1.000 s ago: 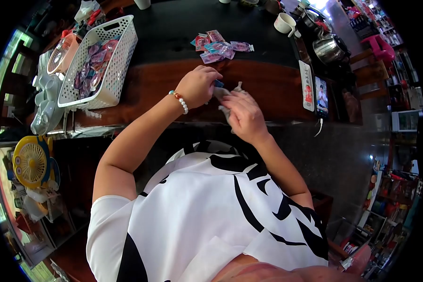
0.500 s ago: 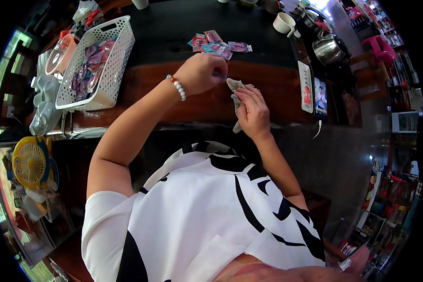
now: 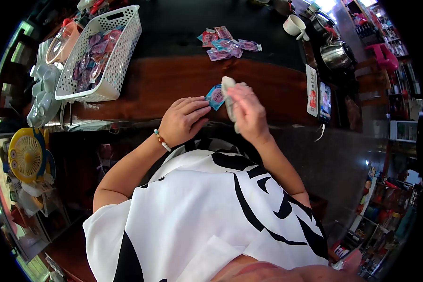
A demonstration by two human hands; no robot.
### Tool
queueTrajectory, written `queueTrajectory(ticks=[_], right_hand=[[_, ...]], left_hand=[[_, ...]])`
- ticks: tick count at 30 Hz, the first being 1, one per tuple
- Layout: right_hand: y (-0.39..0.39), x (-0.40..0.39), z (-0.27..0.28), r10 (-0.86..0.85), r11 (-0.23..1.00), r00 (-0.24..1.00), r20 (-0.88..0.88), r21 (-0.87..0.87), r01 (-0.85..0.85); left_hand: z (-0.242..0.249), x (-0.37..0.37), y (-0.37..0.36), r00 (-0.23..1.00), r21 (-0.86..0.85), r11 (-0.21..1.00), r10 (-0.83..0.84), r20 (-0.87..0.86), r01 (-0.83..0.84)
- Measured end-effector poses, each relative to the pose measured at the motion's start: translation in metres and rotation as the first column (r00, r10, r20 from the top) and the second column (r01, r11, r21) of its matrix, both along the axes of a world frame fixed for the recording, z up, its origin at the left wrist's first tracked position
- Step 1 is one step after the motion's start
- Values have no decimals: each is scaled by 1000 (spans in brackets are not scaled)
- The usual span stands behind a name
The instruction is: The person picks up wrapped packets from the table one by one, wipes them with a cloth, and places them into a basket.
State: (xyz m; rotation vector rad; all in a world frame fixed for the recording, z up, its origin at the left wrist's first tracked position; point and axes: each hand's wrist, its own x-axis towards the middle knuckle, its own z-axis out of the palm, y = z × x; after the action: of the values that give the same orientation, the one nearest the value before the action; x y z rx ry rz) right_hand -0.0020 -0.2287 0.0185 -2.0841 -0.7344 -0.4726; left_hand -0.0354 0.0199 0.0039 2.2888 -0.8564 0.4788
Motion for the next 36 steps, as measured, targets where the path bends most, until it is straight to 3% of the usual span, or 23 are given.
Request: queueTrajectory(ticks=[2,8,10,12,16,20,24,27,36], right_hand=[[15,-8,-7,42,978,999,-26,-204,-47],[20,13,-14,-91,956,996,9,-279,90],[26,14,-11,-41,958,999,31,-282,48],[32,4,-3,62,949,998,23,-310,-52],[29,-12,2,218,924,974,-61,-310,-226],[9,-12,0,243,921,968,-58,-298,-249],[-3,2,-9,-5,960,1000,-3,-282,5],[2,13,-11,-63,961,998,-25,-272,54],[18,-22,-1,197,928,979,-59,-309,-205]], left_hand=[[-5,1,-2,1000,-22,1000,5,1,-5],[-6,2,-1,1000,-118,993,0,3,0],[-4,2,-1,1000,-172,985,-8,-7,6],[-3,0,-2,983,-296,948,67,-170,-116],[-4,2,-1,972,-360,917,97,-212,-171],[0,3,1,976,-361,918,97,-194,-163],[1,2,-2,972,-349,922,96,-216,-169],[2,2,-4,966,-301,934,124,-228,-191],[4,5,-5,953,-309,925,140,-267,-222]])
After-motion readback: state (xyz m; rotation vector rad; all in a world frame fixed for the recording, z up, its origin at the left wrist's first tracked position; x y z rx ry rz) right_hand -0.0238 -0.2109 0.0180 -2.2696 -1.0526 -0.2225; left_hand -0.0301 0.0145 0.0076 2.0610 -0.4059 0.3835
